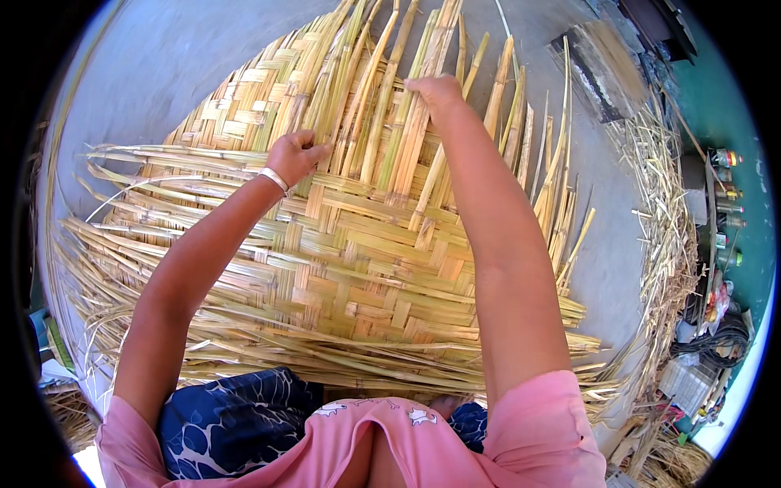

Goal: The person weaves a large mat using dried palm leaves, interlacing strips by hand while sitting on the floor. The person repeatedly pulls, aligns, and presses the leaf strips to form a tight woven pattern.

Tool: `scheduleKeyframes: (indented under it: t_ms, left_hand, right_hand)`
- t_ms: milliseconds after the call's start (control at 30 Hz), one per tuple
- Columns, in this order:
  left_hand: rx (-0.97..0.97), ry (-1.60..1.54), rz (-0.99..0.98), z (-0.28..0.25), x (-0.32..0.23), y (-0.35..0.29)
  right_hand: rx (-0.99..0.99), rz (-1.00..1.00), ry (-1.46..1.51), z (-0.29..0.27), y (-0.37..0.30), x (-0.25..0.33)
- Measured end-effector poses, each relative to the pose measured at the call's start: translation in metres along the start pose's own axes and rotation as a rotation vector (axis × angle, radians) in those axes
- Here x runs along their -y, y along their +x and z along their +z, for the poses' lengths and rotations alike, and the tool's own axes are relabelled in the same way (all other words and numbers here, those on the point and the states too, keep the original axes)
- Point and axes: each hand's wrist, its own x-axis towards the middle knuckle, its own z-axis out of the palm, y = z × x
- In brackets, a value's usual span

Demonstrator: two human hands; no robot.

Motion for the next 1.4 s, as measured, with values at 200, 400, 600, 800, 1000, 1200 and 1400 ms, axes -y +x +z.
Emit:
scheduleKeyframes:
  t_ms: [200,400,600,800,1000,1200,1400]
  left_hand:
    - [-0.062,0.098,0.129,-0.005,-0.013,-0.015]
    - [0.007,0.163,0.341,-0.008,-0.023,-0.020]
    - [0.036,0.236,0.396,-0.011,-0.026,-0.021]
    - [0.050,0.231,0.404,-0.014,-0.024,-0.022]
    - [0.304,0.031,0.036,-0.017,-0.026,-0.001]
    - [0.459,0.083,-0.101,-0.026,-0.042,0.010]
    - [0.476,0.261,-0.058,-0.020,-0.050,0.018]
  right_hand:
    - [0.392,0.036,0.903,-0.001,-0.065,0.035]
    - [0.505,0.047,0.603,-0.003,-0.053,0.033]
    - [0.377,0.092,-0.109,0.004,-0.066,0.035]
    - [0.322,-0.020,0.214,0.015,-0.074,0.029]
    - [0.107,-0.336,0.508,0.003,-0.074,0.015]
    - [-0.227,-0.607,0.009,0.014,-0.159,0.026]
    - [-0.433,-0.627,-0.172,0.003,-0.190,-0.017]
